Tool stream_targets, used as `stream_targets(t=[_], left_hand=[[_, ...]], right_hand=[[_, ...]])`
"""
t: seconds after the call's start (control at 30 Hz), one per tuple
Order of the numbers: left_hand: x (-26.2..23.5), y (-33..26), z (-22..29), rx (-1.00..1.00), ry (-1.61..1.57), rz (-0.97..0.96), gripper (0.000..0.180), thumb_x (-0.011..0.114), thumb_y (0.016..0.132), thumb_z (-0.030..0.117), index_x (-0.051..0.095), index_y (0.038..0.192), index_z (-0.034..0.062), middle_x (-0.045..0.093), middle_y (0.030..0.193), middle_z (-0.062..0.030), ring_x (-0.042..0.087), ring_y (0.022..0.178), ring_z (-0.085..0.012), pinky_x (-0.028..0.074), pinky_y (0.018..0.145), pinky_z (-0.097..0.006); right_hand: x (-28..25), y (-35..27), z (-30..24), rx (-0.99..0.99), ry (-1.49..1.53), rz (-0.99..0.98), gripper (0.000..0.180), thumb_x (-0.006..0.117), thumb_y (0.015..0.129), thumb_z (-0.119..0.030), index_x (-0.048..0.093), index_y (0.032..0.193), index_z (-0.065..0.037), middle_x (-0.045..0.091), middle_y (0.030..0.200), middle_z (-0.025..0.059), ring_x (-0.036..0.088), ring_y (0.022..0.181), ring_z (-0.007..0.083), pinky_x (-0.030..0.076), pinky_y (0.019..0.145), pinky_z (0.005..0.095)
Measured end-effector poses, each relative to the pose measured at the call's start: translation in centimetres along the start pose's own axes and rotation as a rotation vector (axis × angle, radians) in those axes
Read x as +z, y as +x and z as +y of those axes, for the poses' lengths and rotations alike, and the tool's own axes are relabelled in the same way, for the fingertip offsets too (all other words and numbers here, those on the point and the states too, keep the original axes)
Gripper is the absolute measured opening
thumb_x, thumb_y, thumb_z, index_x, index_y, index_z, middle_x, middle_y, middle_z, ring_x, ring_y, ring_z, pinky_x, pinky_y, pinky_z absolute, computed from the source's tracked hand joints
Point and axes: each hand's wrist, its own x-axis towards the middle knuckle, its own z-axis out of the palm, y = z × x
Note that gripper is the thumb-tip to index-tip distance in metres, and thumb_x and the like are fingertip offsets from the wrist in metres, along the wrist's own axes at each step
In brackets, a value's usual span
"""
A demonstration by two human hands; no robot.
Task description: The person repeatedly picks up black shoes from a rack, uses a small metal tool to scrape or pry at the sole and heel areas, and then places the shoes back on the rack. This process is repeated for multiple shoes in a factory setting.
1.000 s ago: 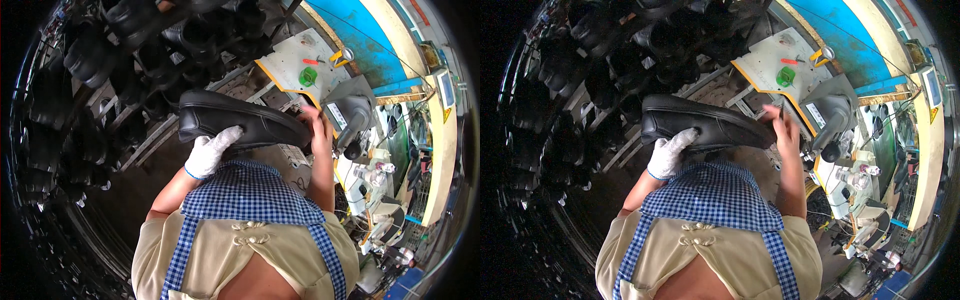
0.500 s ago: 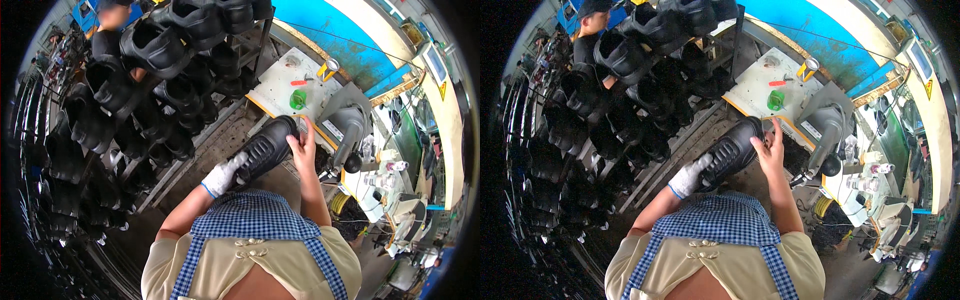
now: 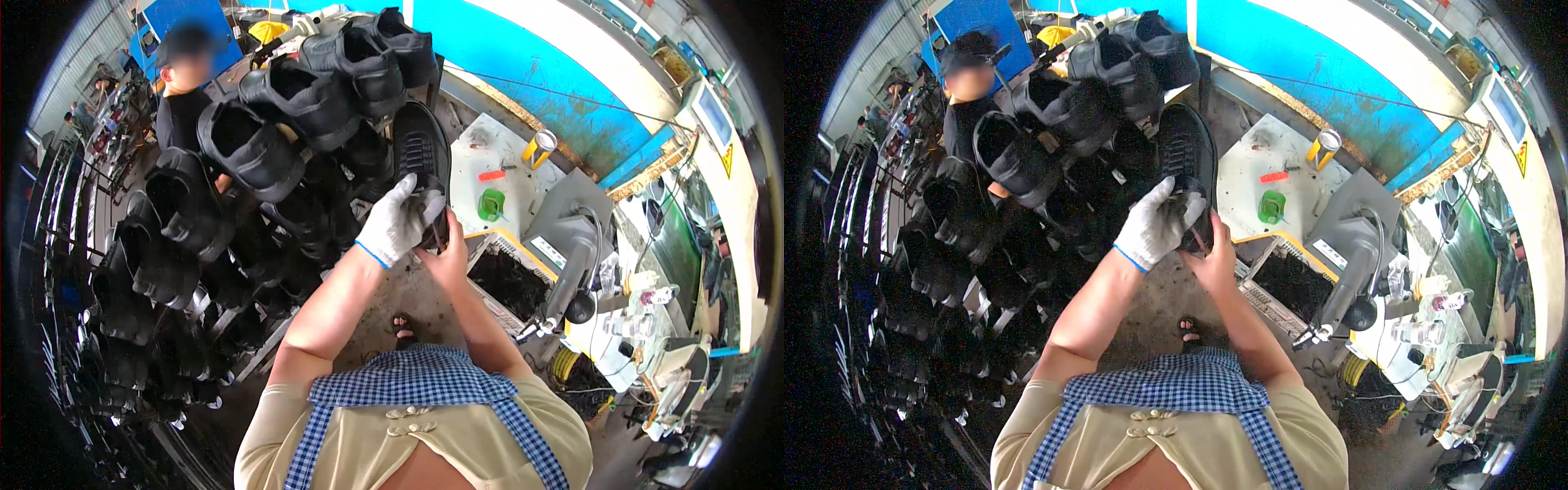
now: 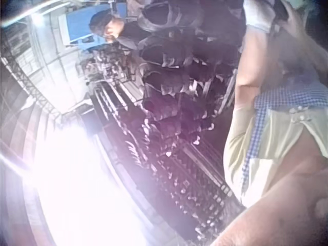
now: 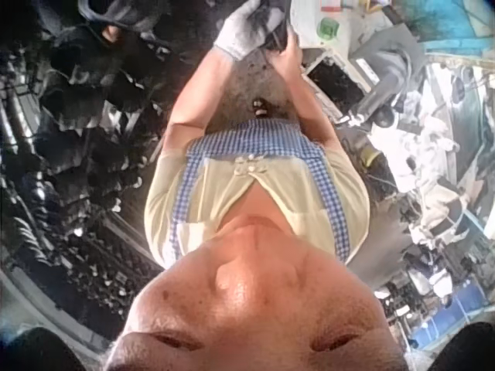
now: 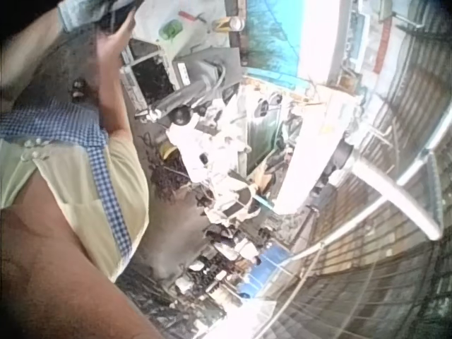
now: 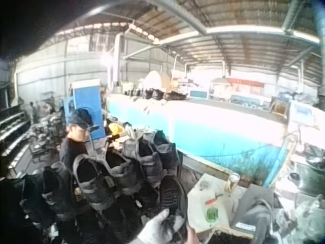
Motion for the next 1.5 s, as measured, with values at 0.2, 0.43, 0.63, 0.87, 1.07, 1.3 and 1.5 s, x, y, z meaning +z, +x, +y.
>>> stream_targets(t=[0.2, 0.43, 0.63, 0.87, 1.07, 1.3, 1.5], left_hand=[[2.1, -2.9, 5.4, 0.284, 0.807, -0.003, 0.042, 0.063, 0.097, 0.026, 0.057, 0.131, 0.0017, 0.067, 0.117, -0.0117, 0.064, 0.104, -0.0202, 0.053, 0.092, -0.033], [-1.1, -2.6, 10.0, 0.869, 2.543, 0.738, 0.052, 0.069, 0.081, 0.034, 0.059, 0.126, 0.0089, 0.064, 0.119, -0.0151, 0.061, 0.111, -0.0343, 0.053, 0.088, -0.046], [-3.2, -0.8, 12.5, 0.519, 2.619, 0.549, 0.031, 0.060, 0.088, 0.036, 0.070, 0.103, 0.0102, 0.070, 0.104, -0.0110, 0.061, 0.110, -0.0303, 0.044, 0.100, -0.048], [-3.6, -0.9, 11.7, 0.805, 2.517, 0.426, 0.041, 0.064, 0.089, 0.040, 0.071, 0.111, 0.0050, 0.071, 0.106, -0.0161, 0.065, 0.102, -0.0340, 0.047, 0.099, -0.044], [-1.1, -7.9, 5.2, 0.976, 1.787, 0.335, 0.034, 0.071, 0.089, 0.029, 0.070, 0.103, -0.0013, 0.068, 0.095, -0.0235, 0.068, 0.088, -0.0357, 0.054, 0.077, -0.036], [1.1, -16.0, 0.1, 0.298, 0.480, 0.015, 0.039, 0.066, 0.094, 0.020, 0.059, 0.124, -0.0035, 0.068, 0.110, -0.0097, 0.065, 0.098, -0.0171, 0.053, 0.085, -0.033], [1.2, -18.5, -1.0, 0.055, 0.386, -0.100, 0.050, 0.068, 0.090, 0.028, 0.057, 0.128, -0.0025, 0.068, 0.115, -0.0124, 0.067, 0.099, -0.0203, 0.055, 0.087, -0.035]], right_hand=[[5.4, 11.1, 9.0, 0.344, 0.678, -0.050, 0.085, 0.083, 0.070, -0.008, 0.041, 0.144, -0.003, 0.061, 0.126, 0.0089, 0.058, 0.112, 0.0181, 0.047, 0.094, 0.0338], [8.9, 16.2, 8.8, 0.476, 0.527, 0.070, 0.073, 0.083, 0.081, -0.024, 0.045, 0.139, -0.003, 0.067, 0.102, 0.0048, 0.061, 0.080, 0.0126, 0.047, 0.069, 0.0274], [12.1, 9.1, 3.0, 0.160, 0.196, 0.013, 0.041, 0.080, 0.082, -0.028, 0.055, 0.105, -0.006, 0.067, 0.076, 0.0108, 0.068, 0.069, 0.0278, 0.051, 0.062, 0.0372], [10.5, 11.1, 2.3, 0.046, 0.098, 0.057, 0.015, 0.061, 0.096, -0.020, 0.063, 0.099, -0.005, 0.065, 0.077, 0.0176, 0.065, 0.073, 0.0362, 0.047, 0.061, 0.0425], [2.4, 2.8, 0.0, 0.112, 0.392, -0.216, 0.055, 0.080, 0.084, -0.023, 0.058, 0.128, 0.000, 0.064, 0.114, 0.0057, 0.060, 0.087, 0.0084, 0.045, 0.067, 0.0224], [-5.9, 0.3, -10.4, -0.196, 0.421, -0.197, 0.098, 0.092, 0.067, -0.023, 0.040, 0.145, 0.003, 0.047, 0.139, 0.0186, 0.053, 0.121, 0.0231, 0.046, 0.096, 0.0314], [-7.2, -3.0, -10.3, 0.102, 0.616, -0.387, 0.083, 0.091, 0.069, -0.018, 0.049, 0.138, 0.001, 0.057, 0.122, 0.0025, 0.045, 0.076, 0.0005, 0.038, 0.062, 0.0167]])
